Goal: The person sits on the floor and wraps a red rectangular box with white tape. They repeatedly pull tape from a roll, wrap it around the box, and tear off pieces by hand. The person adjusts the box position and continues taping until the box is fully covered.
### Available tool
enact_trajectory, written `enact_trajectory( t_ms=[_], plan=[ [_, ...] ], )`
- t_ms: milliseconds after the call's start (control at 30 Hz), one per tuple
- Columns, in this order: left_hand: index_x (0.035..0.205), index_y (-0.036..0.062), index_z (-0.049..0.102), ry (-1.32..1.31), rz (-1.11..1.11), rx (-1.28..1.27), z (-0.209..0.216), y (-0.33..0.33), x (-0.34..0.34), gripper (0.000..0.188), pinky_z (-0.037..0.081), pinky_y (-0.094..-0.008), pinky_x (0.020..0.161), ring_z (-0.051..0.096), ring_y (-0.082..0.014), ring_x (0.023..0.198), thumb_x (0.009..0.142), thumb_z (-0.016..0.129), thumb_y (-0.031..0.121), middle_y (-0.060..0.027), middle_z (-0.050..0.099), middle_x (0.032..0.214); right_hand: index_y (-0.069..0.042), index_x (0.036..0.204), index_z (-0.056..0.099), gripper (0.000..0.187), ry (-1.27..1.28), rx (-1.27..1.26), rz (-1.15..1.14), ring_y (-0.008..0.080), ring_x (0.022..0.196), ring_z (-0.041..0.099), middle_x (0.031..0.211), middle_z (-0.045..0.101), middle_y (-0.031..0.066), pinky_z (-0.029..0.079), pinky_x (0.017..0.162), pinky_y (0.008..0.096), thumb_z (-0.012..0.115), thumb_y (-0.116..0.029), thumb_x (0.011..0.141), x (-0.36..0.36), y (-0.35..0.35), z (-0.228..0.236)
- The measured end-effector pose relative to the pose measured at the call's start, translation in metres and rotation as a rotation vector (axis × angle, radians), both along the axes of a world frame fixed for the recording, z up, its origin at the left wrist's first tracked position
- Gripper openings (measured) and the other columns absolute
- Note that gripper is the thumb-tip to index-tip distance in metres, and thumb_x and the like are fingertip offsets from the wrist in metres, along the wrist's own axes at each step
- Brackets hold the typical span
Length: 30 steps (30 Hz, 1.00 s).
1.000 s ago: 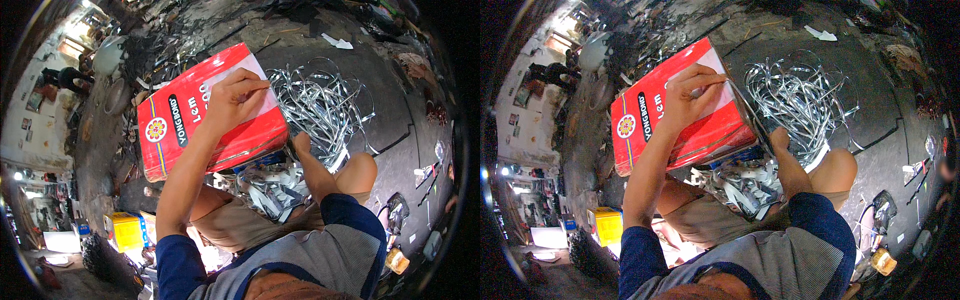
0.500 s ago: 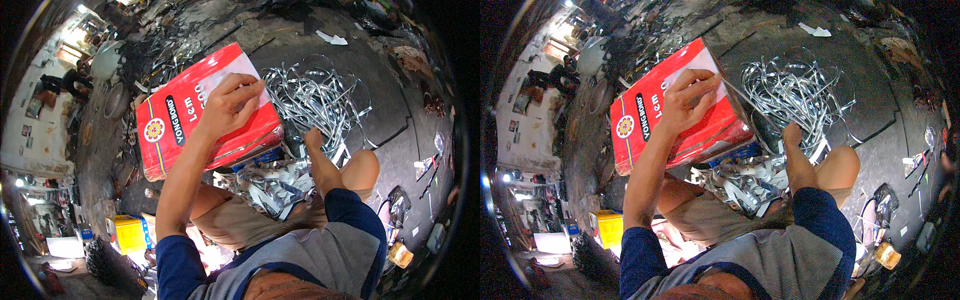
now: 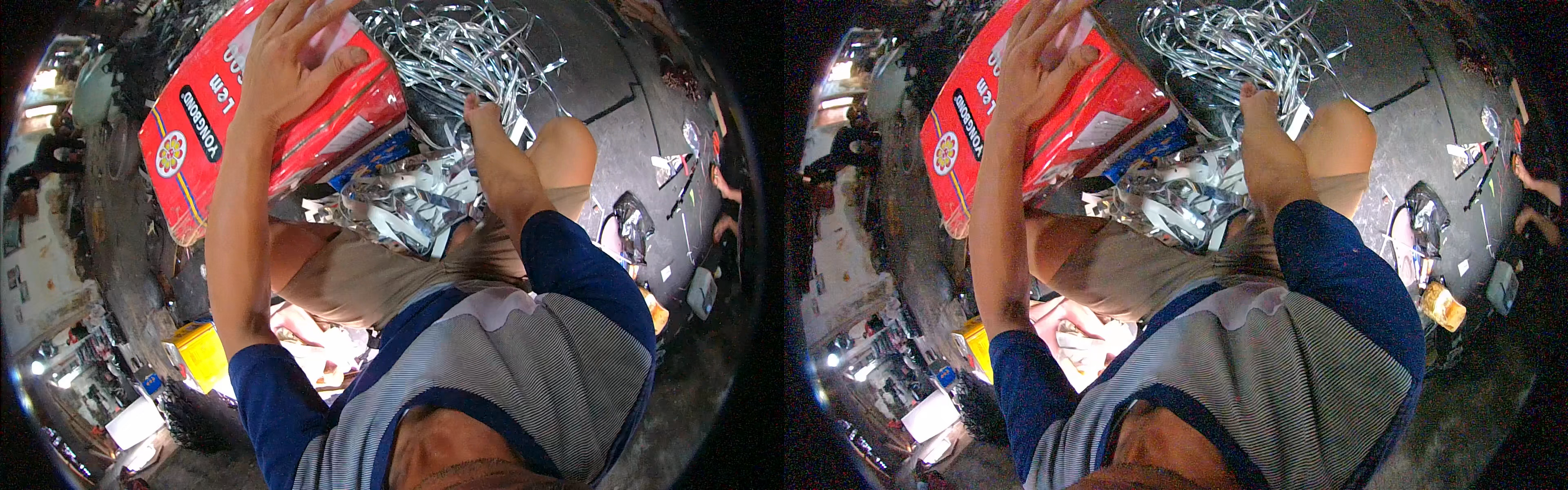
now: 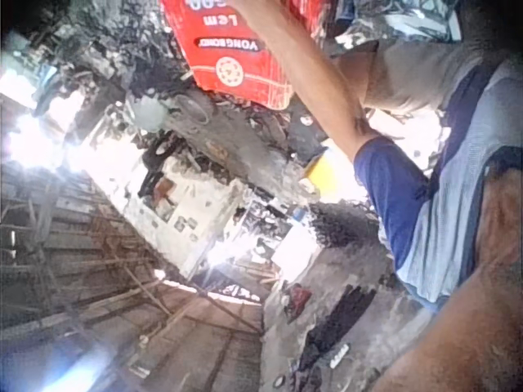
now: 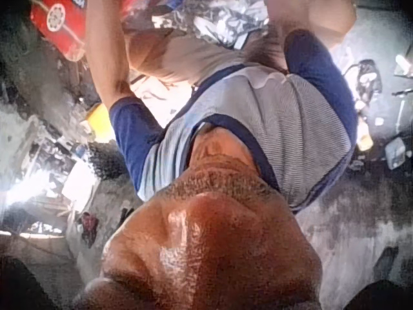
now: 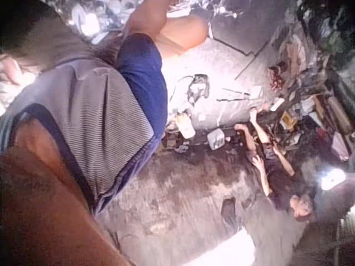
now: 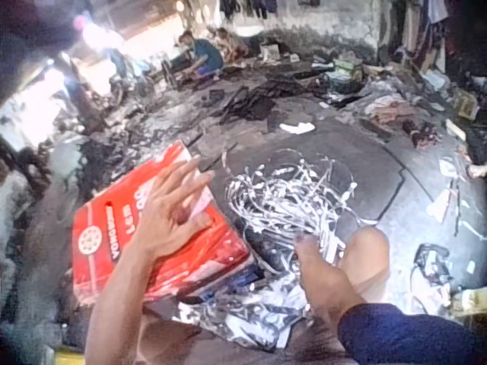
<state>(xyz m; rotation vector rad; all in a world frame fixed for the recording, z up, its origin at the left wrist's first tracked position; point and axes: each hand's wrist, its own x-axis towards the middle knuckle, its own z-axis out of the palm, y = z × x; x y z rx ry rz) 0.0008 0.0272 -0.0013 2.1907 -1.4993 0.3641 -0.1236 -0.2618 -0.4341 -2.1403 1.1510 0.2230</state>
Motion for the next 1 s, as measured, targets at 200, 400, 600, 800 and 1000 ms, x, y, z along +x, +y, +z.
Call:
enact_trajectory(
  t_ms=[200,400,600,800,1000],
  plan=[
    [0.139,0.0165,0.061,0.076,-0.064,-0.035,0.008,-0.015,-0.009,0.065,0.038,-0.0488,0.111,0.046,-0.0394,0.136,0.088,0.068,0.056,-0.0194,0.050,0.148,0.000,0.119,0.061,0.040,0.099,-0.108,0.079,0.0441,0.108,0.067,0.119,0.064,0.0270,0.057,0.086,0.0499,0.063,-0.025,0.089,0.008,0.029,-0.002],
    [0.136,0.0202,0.064,-0.061,-0.100,-0.126,-0.005,-0.009,0.007,0.059,0.042,-0.0441,0.109,0.050,-0.0354,0.132,0.083,0.075,0.045,-0.0122,0.054,0.147,-0.004,0.100,0.073,0.021,0.088,-0.251,0.303,0.0408,0.103,0.070,0.109,0.072,0.0209,0.057,0.087,0.0497,0.063,-0.018,0.088,-0.040,0.102,0.051],
    [0.140,0.0184,0.060,-0.036,-0.097,-0.101,-0.001,-0.013,0.001,0.063,0.039,-0.0458,0.112,0.048,-0.0349,0.135,0.084,0.072,0.044,-0.0111,0.051,0.149,-0.003,0.103,0.071,0.026,0.009,-0.200,0.181,0.0396,0.100,0.071,0.105,0.072,0.0227,0.057,0.086,0.0504,0.070,-0.023,0.086,-0.022,0.100,0.113],
    [0.142,0.0185,0.058,-0.025,0.016,-0.027,0.012,-0.007,-0.019,0.060,0.041,-0.0446,0.111,0.047,-0.0358,0.135,0.088,0.069,0.041,-0.0127,0.049,0.151,0.000,0.100,0.069,0.033,-0.483,-0.335,-0.068,0.0461,0.085,0.070,0.091,0.071,0.0267,0.055,0.077,0.0517,0.080,-0.024,0.080,-0.021,0.078,0.229],
    [0.129,0.0088,0.066,0.023,0.042,-0.189,0.022,-0.015,-0.073,0.046,0.048,-0.0424,0.103,0.058,-0.0341,0.122,0.085,0.074,0.024,-0.0147,0.060,0.135,-0.007,0.108,0.071,0.032,-0.715,-0.352,0.268,0.0448,0.088,0.068,0.094,0.070,0.0262,0.054,0.080,0.0529,0.066,-0.035,0.093,-0.025,0.016,0.336]
  ],
)
